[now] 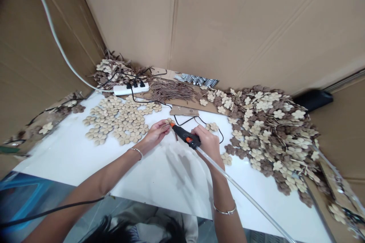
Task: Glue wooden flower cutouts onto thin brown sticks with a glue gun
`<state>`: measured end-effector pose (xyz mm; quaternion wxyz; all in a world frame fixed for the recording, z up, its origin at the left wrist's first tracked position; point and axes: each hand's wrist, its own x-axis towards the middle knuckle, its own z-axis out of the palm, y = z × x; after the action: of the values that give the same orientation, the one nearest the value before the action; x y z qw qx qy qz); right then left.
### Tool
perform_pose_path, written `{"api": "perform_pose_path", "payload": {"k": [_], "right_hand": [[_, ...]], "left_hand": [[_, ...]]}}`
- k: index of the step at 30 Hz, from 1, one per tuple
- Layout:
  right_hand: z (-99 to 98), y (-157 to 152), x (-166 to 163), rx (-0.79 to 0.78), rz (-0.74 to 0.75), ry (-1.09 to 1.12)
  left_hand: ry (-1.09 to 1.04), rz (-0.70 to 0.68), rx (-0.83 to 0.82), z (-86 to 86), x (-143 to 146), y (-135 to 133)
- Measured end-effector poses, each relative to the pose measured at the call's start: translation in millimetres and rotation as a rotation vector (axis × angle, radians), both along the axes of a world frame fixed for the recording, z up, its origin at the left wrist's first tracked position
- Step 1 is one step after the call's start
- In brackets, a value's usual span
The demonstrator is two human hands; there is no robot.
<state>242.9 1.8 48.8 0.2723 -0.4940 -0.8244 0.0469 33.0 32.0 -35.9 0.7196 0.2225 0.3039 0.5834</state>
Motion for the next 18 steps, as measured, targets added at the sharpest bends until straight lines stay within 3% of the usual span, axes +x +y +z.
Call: {"api": "perform_pose_path", "payload": {"k": [18], "right_hand": [[0.1, -1.5, -1.3, 0.002, -0.012, -0.056]], "left_hand": [[0.006, 0.001, 0.011, 1.0, -0.5, 0.9]]}}
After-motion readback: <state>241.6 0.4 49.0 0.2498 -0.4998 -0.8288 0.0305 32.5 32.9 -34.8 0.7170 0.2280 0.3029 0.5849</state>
